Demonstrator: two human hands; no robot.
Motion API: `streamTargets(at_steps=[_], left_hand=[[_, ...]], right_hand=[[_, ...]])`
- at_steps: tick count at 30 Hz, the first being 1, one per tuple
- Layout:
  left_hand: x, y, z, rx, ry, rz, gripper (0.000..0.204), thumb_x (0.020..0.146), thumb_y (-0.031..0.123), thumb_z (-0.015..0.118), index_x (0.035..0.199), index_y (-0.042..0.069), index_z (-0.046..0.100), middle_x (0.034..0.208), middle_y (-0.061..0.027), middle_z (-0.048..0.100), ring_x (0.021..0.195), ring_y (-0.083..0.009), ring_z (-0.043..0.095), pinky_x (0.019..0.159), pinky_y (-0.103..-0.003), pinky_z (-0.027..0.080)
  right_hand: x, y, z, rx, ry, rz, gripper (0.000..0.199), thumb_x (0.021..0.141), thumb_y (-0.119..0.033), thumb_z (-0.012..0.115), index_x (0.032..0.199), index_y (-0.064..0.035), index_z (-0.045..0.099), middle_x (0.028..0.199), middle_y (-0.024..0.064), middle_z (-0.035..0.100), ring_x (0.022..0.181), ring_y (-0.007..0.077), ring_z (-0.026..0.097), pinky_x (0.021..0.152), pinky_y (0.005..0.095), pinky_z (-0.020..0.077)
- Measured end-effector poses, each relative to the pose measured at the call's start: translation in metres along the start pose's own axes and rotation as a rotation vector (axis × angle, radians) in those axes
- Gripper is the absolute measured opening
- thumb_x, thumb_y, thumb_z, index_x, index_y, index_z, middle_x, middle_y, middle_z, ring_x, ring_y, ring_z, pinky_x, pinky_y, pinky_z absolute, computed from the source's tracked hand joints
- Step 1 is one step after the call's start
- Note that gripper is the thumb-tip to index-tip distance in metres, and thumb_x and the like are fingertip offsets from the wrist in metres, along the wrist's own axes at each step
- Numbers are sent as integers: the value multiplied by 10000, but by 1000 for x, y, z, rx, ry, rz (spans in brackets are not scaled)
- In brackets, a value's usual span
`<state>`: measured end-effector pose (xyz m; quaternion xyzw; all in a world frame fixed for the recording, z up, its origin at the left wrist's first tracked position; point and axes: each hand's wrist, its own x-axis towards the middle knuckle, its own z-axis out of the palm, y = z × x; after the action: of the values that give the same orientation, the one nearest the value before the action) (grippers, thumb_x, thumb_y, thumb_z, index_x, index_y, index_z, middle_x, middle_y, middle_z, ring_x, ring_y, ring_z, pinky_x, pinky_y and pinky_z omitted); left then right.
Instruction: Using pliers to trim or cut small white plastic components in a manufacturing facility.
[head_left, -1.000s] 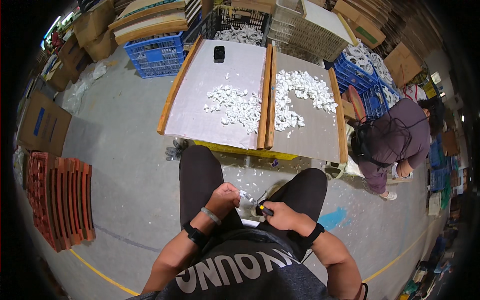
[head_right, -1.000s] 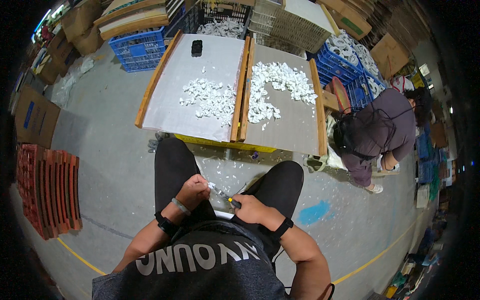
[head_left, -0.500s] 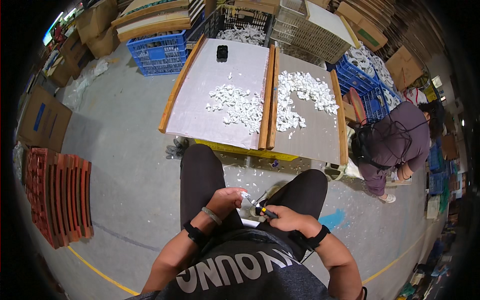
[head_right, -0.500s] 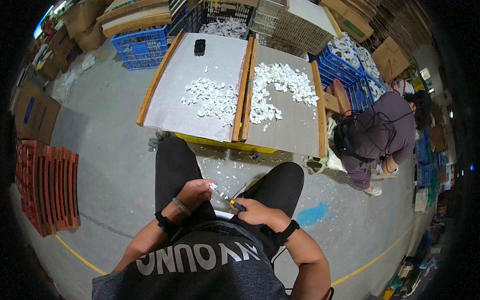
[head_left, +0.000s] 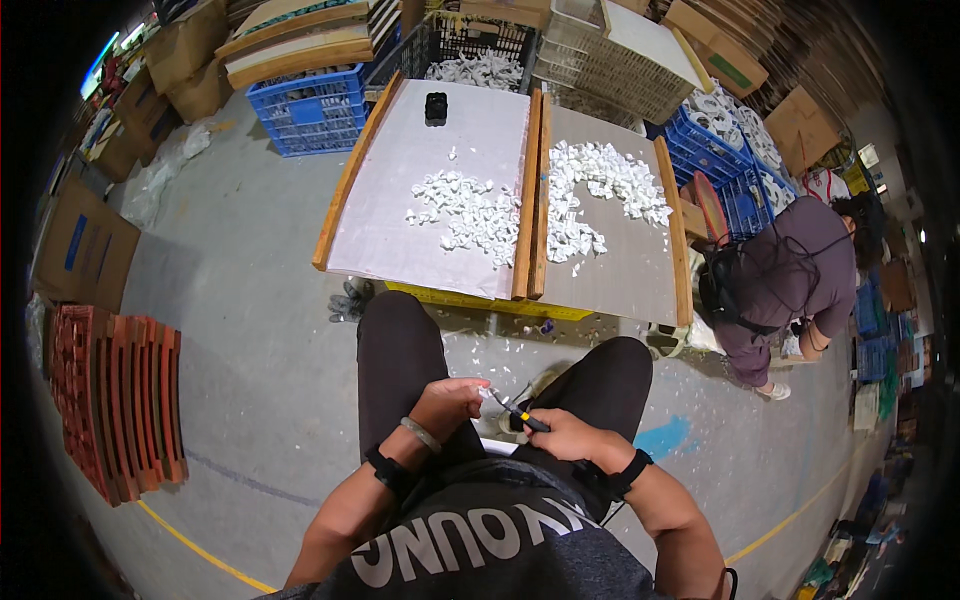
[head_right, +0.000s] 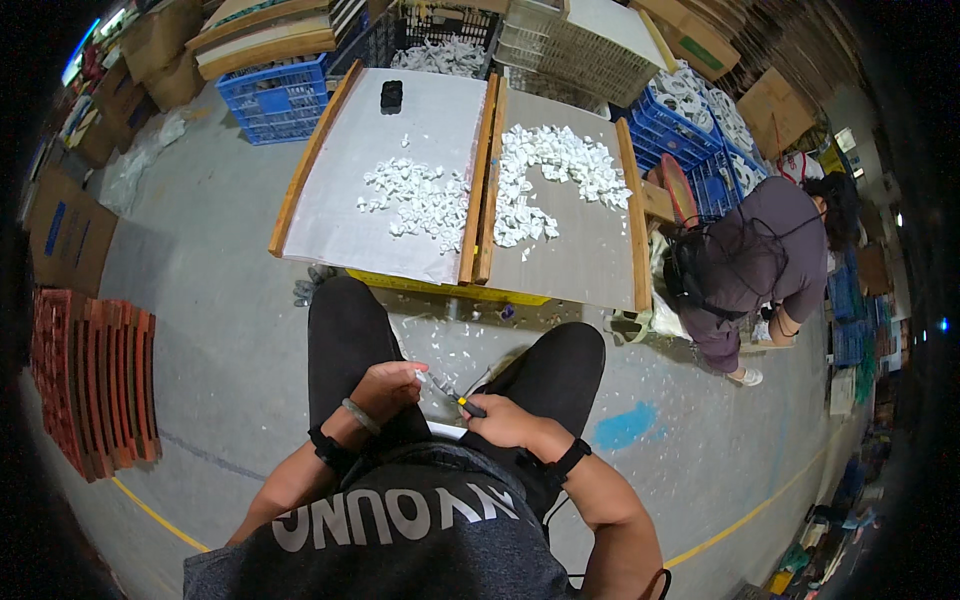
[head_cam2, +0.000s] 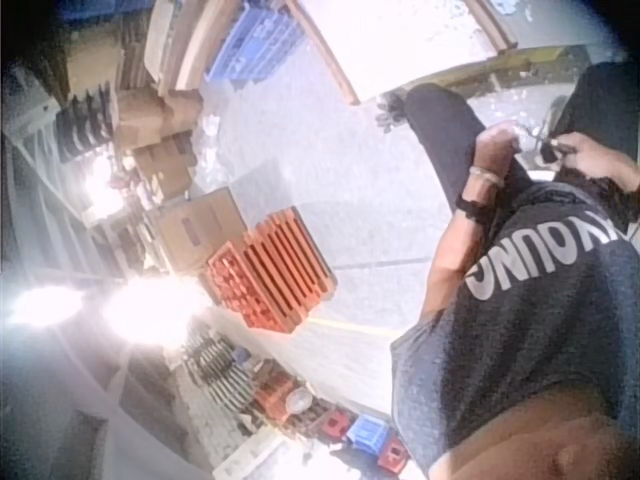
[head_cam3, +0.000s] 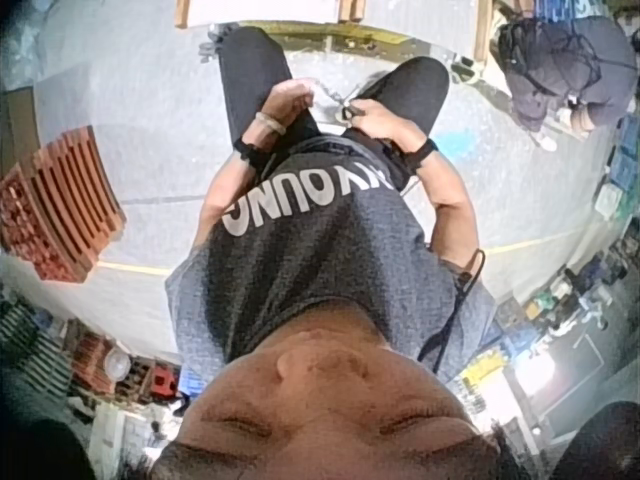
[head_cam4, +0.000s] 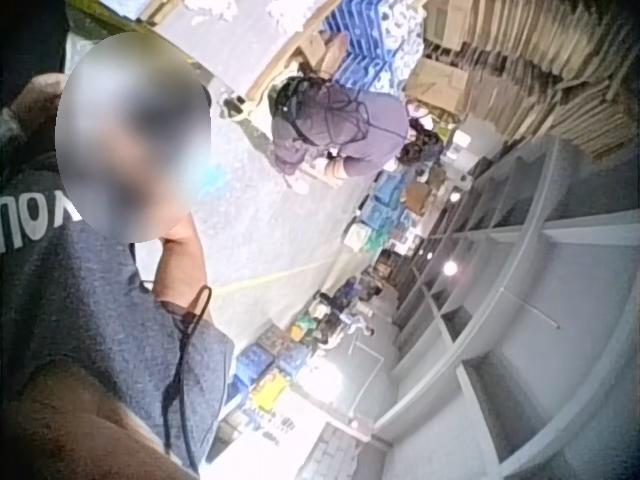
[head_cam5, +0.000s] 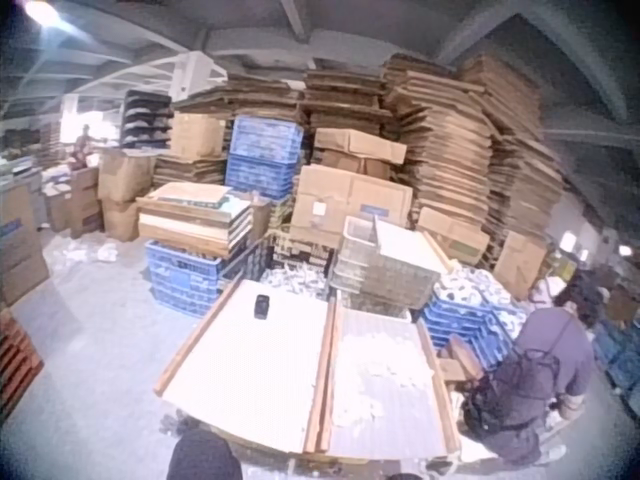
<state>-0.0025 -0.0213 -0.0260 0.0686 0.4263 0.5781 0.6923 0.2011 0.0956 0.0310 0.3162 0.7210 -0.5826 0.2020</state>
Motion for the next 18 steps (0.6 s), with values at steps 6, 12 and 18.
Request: streamTargets(at_steps=[6, 12, 18], left_hand=[[-1, 4, 2, -105, 27, 0, 284, 833, 46, 559, 1077, -98, 584, 716, -31, 575, 596, -107, 519, 587, -214, 441], [1, 3, 1, -87, 35, -5, 273, 842, 44, 552, 1072, -98, 587, 707, -24, 567, 596, -106, 516, 589, -212, 439], [-2, 5, 5, -46, 61, -9, 268, 831, 34, 556, 1057, -107, 592, 693, -23, 560, 585, -100, 507, 576, -203, 427]], right_hand=[[-7, -14, 0, -121, 15, 14, 328, 783, -138, 507, 1098, -46, 479, 981, 190, 582, 969, 325, 563, 845, 379, 427], [-4, -9, 2, -224, 6, -39, 368, 777, -134, 497, 1129, -34, 463, 1012, 246, 580, 1003, 397, 555, 848, 424, 433], [-8, -16, -1, -327, 128, -75, 315, 770, -116, 517, 1068, -17, 493, 883, 293, 591, 862, 452, 575, 762, 484, 454]])
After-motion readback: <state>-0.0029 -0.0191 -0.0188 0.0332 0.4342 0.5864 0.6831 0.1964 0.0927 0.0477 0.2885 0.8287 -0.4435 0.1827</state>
